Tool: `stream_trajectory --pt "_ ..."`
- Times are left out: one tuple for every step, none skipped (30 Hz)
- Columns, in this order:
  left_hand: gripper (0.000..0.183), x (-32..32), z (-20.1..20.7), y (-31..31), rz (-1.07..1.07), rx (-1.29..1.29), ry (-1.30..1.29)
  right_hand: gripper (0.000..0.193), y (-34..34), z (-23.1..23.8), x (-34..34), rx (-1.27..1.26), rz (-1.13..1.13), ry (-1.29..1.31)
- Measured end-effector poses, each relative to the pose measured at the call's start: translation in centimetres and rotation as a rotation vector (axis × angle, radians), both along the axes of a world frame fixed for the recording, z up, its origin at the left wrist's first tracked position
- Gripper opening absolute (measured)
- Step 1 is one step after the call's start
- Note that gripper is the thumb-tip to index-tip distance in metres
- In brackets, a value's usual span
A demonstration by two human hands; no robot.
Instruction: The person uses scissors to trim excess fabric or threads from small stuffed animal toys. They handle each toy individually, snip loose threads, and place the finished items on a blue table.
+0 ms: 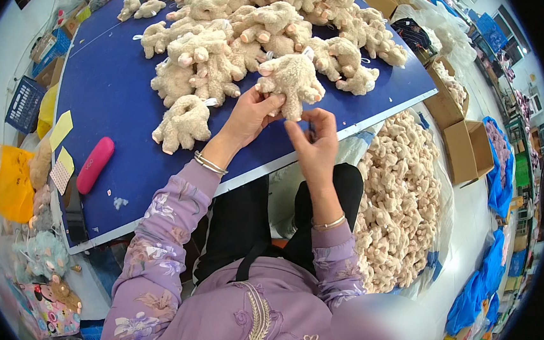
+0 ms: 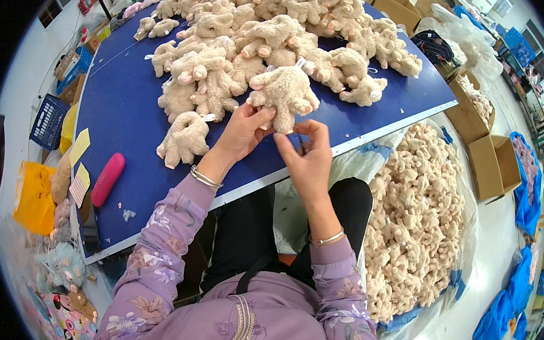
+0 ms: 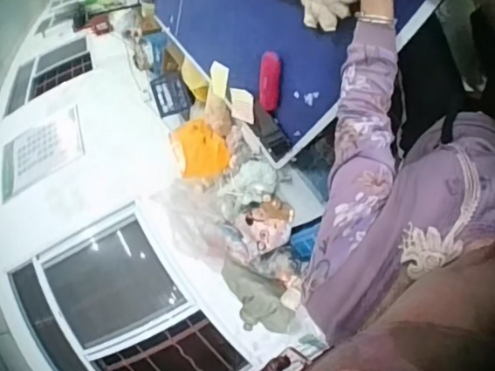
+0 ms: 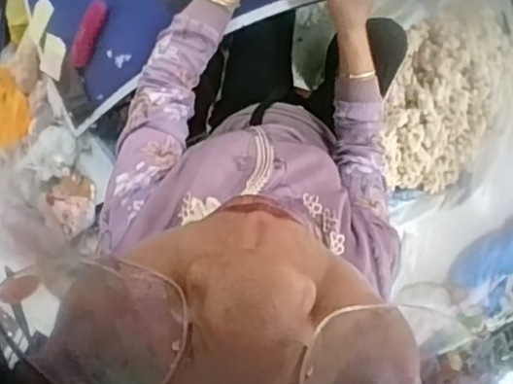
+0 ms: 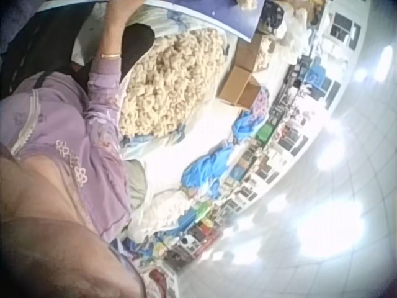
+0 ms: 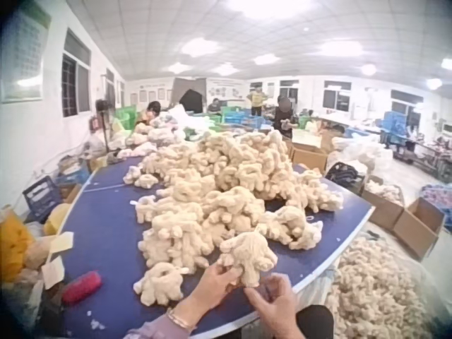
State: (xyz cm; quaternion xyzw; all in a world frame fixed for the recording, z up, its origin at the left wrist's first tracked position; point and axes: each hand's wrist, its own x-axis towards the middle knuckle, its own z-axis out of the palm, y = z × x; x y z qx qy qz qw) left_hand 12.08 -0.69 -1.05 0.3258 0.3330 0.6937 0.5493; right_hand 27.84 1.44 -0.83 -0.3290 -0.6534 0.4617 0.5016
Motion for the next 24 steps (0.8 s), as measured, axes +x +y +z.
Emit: stream_trajectory --pt "0.032 -0.1 0.2 -0.1 -0.058 0.018 -0.018 0.029 -0.2 -0.2 -0.7 0.009 -0.027 0.025" --pt "0.035 -0.1 0.0 -0.1 -0.074 0.030 -0.021 0.027 -0.1 -0.2 -1.2 0.018 -0.054 0.050" --pt "0.038 -0.1 -0.2 -0.1 -0.089 0.042 -0.024 0.025 0.0 -0.1 -1.3 -0.011 -0.049 0.073" --pt "0.041 0.0 -0.2 -0.2 -0.103 0.055 -0.030 0.023 0.1 0.0 -1.3 -0.039 -0.042 0.094" --pt "0.045 -0.1 -0.1 -0.3 -0.114 0.020 -0.027 0.021 0.2 0.1 -1.4 -0.067 -0.036 0.114" --pt "0.044 -0.2 0.0 -0.3 -0.139 0.017 -0.058 0.020 0.2 0.3 -1.3 -0.053 -0.021 0.094" --pt "0.042 -0.1 0.9 -0.6 -0.164 0.013 -0.091 0.018 0.0 0.5 -1.1 -0.039 -0.005 0.071" --pt "0.041 -0.1 1.4 -0.7 -0.188 0.009 -0.125 0.018 -0.1 0.7 -0.9 -0.025 0.011 0.048" --pt "0.040 -0.2 1.3 -0.7 -0.210 -0.033 -0.126 0.015 -0.2 1.1 -0.7 -0.015 0.060 0.035" --pt "0.039 -0.4 1.2 -0.7 -0.227 -0.073 -0.126 0.012 -0.4 1.6 -0.5 -0.005 0.114 0.022" --pt "0.039 -0.6 1.1 -0.7 -0.245 -0.114 -0.127 0.010 -0.5 1.8 -0.2 0.005 0.167 0.009" --pt "0.039 -0.7 0.7 -0.6 -0.243 -0.125 -0.067 0.010 -0.5 1.8 0.1 0.031 0.221 -0.049" --pt "0.039 -0.9 0.5 -0.4 -0.241 -0.137 -0.004 0.011 -0.5 1.9 0.2 0.057 0.274 -0.102" --pt "0.038 -1.1 0.3 -0.3 -0.238 -0.150 0.060 0.011 -0.5 2.1 0.3 0.084 0.326 -0.156" --pt "0.031 -0.9 0.0 -0.2 -0.195 -0.154 0.057 0.015 -0.6 2.5 0.5 0.162 0.330 -0.245" --pt "0.030 -0.8 -0.1 -0.2 -0.152 -0.143 0.052 0.016 -0.4 2.6 0.7 0.226 0.322 -0.300" --pt "0.029 -0.7 -0.2 -0.2 -0.110 -0.132 0.046 0.017 -0.2 2.5 0.9 0.290 0.313 -0.354" --pt "0.029 -0.6 -0.3 -0.2 -0.067 -0.121 0.041 0.018 -0.1 2.5 1.1 0.355 0.303 -0.408" --pt "0.028 -0.5 0.0 0.0 -0.018 -0.105 0.057 0.018 -0.5 2.7 1.2 0.416 0.298 -0.449" --pt "0.028 -0.1 0.1 0.1 0.027 -0.114 0.040 0.019 -1.0 3.1 1.3 0.477 0.293 -0.490" --pt "0.028 0.4 0.2 0.0 0.073 -0.123 0.023 0.019 -1.2 3.4 1.3 0.538 0.287 -0.531" --pt "0.027 0.7 0.5 -0.2 0.119 -0.132 0.007 0.020 -1.1 3.2 1.5 0.518 0.278 -0.465" --pt "0.025 0.6 0.2 -0.2 0.121 -0.095 -0.055 0.020 -0.8 3.0 1.7 0.497 0.270 -0.398" --pt "0.026 0.4 0.2 -0.1 0.077 -0.066 -0.073 0.021 -0.6 2.9 1.8 0.477 0.263 -0.332"
